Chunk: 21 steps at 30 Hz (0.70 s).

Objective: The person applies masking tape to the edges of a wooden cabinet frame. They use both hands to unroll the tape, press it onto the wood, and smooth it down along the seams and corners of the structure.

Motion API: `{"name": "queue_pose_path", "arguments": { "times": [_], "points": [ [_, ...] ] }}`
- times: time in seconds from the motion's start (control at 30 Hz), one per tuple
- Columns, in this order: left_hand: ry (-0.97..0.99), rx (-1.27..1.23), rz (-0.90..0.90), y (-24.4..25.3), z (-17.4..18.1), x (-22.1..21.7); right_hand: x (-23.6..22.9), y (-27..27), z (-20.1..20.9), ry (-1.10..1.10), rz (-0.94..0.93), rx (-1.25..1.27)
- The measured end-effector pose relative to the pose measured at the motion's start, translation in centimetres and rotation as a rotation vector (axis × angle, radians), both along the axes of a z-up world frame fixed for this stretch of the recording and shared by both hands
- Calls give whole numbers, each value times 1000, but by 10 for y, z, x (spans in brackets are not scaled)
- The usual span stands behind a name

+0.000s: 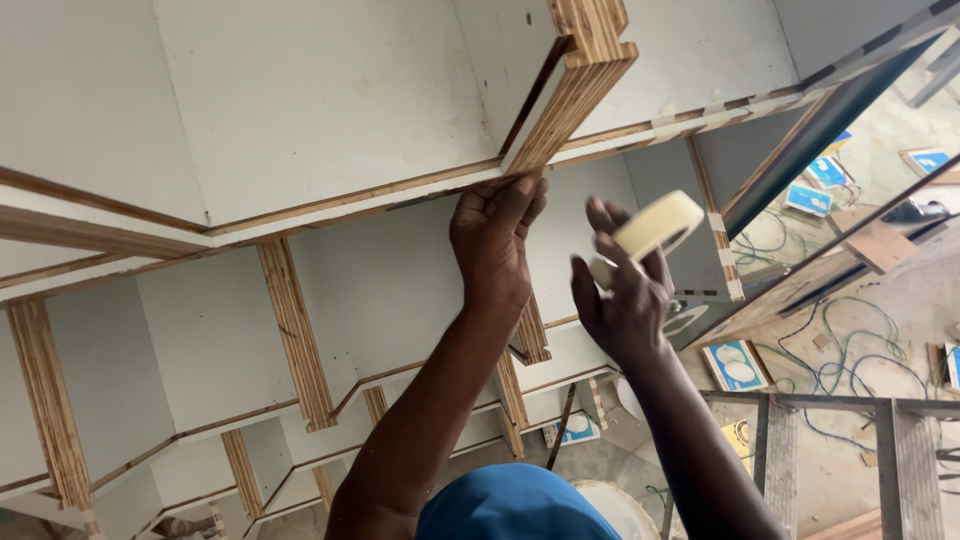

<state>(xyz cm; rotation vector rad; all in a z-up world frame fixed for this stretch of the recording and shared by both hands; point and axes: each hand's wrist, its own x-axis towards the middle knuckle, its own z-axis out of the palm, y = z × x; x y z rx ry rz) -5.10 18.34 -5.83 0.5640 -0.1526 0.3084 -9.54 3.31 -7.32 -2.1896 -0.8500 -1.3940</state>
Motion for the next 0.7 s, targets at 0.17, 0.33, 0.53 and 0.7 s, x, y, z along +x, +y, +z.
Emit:
{"name": "queue_pose_path", "arguments": {
  "times": [0.17, 0.33, 0.53, 0.7],
  "points": [
    [-31, -27, -32, 5, 1, -9, 21, 27, 31, -51, -35, -122],
    [-8, 8, -1, 12, 5, -7, 35, 35, 24, -33, 26, -82],
    [-21, 95, 35, 18, 6, -3, 44, 33, 19, -53, 19, -118],
    [-67, 95, 41, 19, 3, 4, 49, 33, 22, -70, 23, -127]
  ]
}}
